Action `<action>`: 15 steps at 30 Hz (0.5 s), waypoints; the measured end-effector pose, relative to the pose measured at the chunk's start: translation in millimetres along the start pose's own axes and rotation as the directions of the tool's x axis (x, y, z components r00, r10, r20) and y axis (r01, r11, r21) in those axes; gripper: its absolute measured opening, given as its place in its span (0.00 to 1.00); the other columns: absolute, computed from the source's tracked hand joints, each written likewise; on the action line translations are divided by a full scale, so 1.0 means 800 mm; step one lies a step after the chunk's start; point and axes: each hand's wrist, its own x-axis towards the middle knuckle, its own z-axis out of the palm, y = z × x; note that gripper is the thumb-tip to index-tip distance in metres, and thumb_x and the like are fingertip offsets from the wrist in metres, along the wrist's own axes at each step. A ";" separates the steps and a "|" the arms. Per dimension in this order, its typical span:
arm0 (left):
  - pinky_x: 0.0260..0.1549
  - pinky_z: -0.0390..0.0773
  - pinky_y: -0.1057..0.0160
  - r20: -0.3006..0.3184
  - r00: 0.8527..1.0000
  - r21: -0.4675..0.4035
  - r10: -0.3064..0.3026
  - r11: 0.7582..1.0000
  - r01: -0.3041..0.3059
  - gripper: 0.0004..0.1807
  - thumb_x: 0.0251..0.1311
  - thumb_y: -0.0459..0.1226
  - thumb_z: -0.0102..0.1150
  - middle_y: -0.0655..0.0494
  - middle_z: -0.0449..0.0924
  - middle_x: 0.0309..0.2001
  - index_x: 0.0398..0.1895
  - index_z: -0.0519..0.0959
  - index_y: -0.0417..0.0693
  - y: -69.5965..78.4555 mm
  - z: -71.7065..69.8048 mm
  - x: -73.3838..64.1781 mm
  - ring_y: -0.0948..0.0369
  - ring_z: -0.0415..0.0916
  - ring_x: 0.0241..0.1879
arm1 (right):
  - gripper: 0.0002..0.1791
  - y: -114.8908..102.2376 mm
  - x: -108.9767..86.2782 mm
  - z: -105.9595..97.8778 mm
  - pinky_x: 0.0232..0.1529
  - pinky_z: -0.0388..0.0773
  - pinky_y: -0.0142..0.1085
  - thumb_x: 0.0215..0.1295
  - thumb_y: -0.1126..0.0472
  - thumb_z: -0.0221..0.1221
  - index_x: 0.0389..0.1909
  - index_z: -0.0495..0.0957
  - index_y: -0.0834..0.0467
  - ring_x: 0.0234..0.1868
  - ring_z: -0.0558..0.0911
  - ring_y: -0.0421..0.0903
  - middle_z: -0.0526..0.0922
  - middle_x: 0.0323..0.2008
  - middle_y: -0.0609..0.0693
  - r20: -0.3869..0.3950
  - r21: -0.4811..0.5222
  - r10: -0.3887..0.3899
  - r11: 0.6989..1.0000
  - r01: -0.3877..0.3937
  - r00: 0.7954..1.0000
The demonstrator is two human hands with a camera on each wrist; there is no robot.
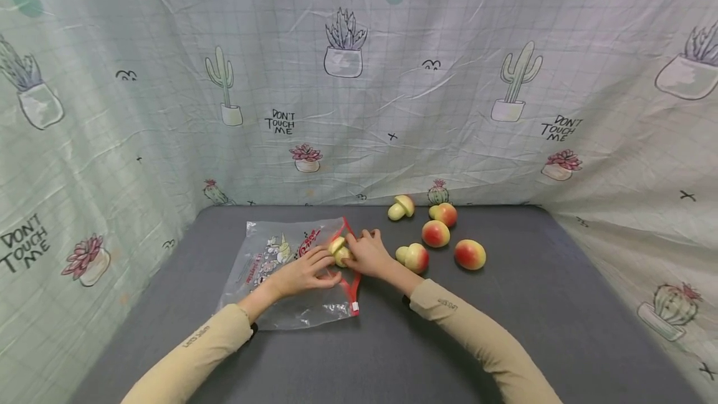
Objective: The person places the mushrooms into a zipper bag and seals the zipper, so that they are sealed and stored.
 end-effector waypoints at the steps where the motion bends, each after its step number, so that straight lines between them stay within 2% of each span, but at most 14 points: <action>1: 0.40 0.74 0.56 0.029 1.000 0.008 -0.007 1.000 0.006 0.18 0.68 0.33 0.30 0.51 0.73 0.37 0.39 0.75 0.58 0.001 0.000 -0.003 0.55 0.73 0.38 | 0.22 0.000 -0.001 0.000 0.42 0.63 0.49 0.54 0.43 0.57 0.41 0.69 0.54 0.36 0.74 0.48 0.74 0.16 0.43 0.001 -0.011 -0.010 1.000 0.010 1.000; 3: 0.42 0.73 0.55 0.088 0.996 0.025 -0.021 1.000 0.019 0.17 0.67 0.34 0.32 0.51 0.73 0.39 0.40 0.74 0.59 0.002 -0.003 -0.007 0.54 0.73 0.41 | 0.24 -0.002 -0.002 0.002 0.43 0.63 0.50 0.53 0.41 0.57 0.42 0.69 0.54 0.35 0.73 0.48 0.75 0.17 0.43 -0.005 -0.038 -0.029 0.999 0.028 1.000; 5: 0.43 0.73 0.54 0.139 0.990 0.046 -0.035 0.999 0.029 0.15 0.63 0.34 0.37 0.51 0.72 0.41 0.42 0.74 0.60 0.004 -0.007 -0.007 0.54 0.72 0.43 | 0.25 -0.002 -0.002 0.005 0.43 0.64 0.50 0.53 0.40 0.57 0.42 0.70 0.55 0.36 0.73 0.48 0.77 0.18 0.44 -0.018 -0.067 -0.029 0.997 0.027 0.999; 7: 0.44 0.72 0.54 0.188 0.981 0.061 -0.045 0.998 0.034 0.14 0.57 0.36 0.44 0.52 0.71 0.43 0.44 0.74 0.61 0.007 -0.013 -0.006 0.55 0.72 0.45 | 0.25 -0.003 -0.001 0.007 0.42 0.64 0.50 0.52 0.38 0.56 0.41 0.71 0.55 0.36 0.74 0.49 0.79 0.19 0.45 -0.022 -0.084 -0.005 0.996 0.003 1.000; 11: 0.46 0.72 0.54 0.263 0.962 0.079 -0.069 0.996 0.050 0.18 0.47 0.39 0.55 0.55 0.71 0.42 0.44 0.75 0.63 0.015 -0.021 -0.001 0.57 0.70 0.45 | 0.20 -0.005 0.003 0.011 0.42 0.64 0.51 0.52 0.39 0.57 0.30 0.74 0.53 0.35 0.74 0.49 0.78 0.18 0.47 -0.002 -0.051 0.069 0.996 -0.069 0.998; 15: 0.44 0.72 0.52 0.327 0.931 0.069 -0.162 0.987 0.148 0.13 0.48 0.46 0.59 0.57 0.72 0.38 0.39 0.76 0.61 0.026 -0.027 0.005 0.57 0.69 0.43 | 0.15 -0.009 0.007 0.012 0.42 0.63 0.53 0.54 0.44 0.57 0.23 0.73 0.52 0.33 0.73 0.50 0.72 0.14 0.47 0.034 0.002 0.101 0.995 -0.101 0.994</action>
